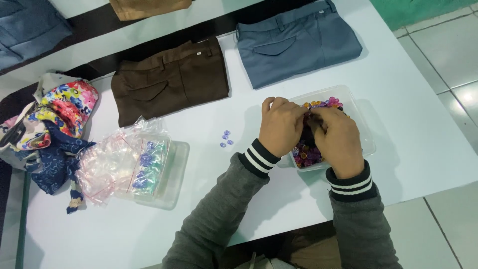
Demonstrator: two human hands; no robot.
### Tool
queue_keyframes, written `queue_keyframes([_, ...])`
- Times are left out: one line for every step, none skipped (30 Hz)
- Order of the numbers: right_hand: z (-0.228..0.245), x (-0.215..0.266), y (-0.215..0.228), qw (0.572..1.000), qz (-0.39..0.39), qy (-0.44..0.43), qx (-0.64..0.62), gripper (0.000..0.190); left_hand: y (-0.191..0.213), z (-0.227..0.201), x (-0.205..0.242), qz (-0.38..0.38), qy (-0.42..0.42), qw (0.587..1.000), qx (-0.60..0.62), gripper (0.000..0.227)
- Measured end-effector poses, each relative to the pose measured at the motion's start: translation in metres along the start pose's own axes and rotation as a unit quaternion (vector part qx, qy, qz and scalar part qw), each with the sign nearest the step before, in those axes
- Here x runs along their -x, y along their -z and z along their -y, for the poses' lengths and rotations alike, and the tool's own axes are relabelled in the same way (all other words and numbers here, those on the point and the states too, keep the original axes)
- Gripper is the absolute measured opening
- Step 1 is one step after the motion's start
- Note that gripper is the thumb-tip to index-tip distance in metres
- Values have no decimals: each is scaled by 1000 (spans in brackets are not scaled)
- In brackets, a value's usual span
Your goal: Sorting various colored buttons from a tray and placing them into small transparent plastic bags.
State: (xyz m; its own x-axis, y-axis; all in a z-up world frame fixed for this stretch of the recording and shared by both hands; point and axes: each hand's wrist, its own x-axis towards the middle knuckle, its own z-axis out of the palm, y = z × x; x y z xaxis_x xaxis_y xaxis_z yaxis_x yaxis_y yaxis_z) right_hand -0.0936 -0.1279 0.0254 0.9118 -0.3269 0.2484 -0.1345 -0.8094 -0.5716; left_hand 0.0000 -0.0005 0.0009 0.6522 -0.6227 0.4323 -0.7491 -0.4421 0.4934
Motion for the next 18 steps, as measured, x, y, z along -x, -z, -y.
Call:
queue_keyframes([5,0,3,1000,-2,2,1,36,1,0,0,-3,-2,1000,-1,18])
queue_keyframes([11,0,6,999,-25,9,-26,32,2,0,0,-2,-2,999,33,20])
queue_keyframes([17,0,10,997,-47,16,-51,28,2,0,0,-2,-4,998,68,21])
queue_keyframes([16,0,10,997,-50,19,-50,28,4,-1,0,-6,-6,998,68,21])
queue_keyframes([16,1,10,995,-67,34,-59,22,6,-1,0,-28,-10,995,92,22])
queue_keyframes([16,1,9,993,-83,49,-68,18,9,-1,0,-50,-14,992,115,23])
queue_keyframes([14,2,10,993,-82,56,-67,18,5,0,2,-57,-13,992,113,23])
queue_keyframes([14,3,10,991,-92,66,-69,14,3,1,5,-104,-13,984,147,25])
queue_keyframes([14,3,10,990,-99,77,-71,12,1,4,8,-152,-11,972,180,27])
queue_keyframes([16,4,10,989,-95,86,-71,12,2,4,12,-161,-8,971,178,27])
queue_keyframes([17,5,9,987,-106,94,-79,9,3,4,16,-199,-18,961,193,25])
queue_keyframes([18,6,9,984,-117,101,-87,7,3,4,20,-237,-27,949,207,23])
queue_keyframes([17,6,9,984,-111,109,-87,7,7,4,26,-244,-23,948,205,23])
queue_keyframes([16,5,8,982,-122,117,-83,5,10,4,31,-251,-33,946,200,22])
queue_keyframes([15,6,6,980,-134,123,-79,5,13,5,37,-257,-43,945,195,21])
queue_keyframes([15,6,5,980,-129,129,-79,5,16,5,44,-263,-39,944,193,21])
queue_keyframes([15,7,5,979,-131,130,-86,5,20,5,50,-257,-45,946,193,21])
queue_keyframes([15,7,6,978,-132,130,-93,6,23,5,56,-252,-52,947,193,21])
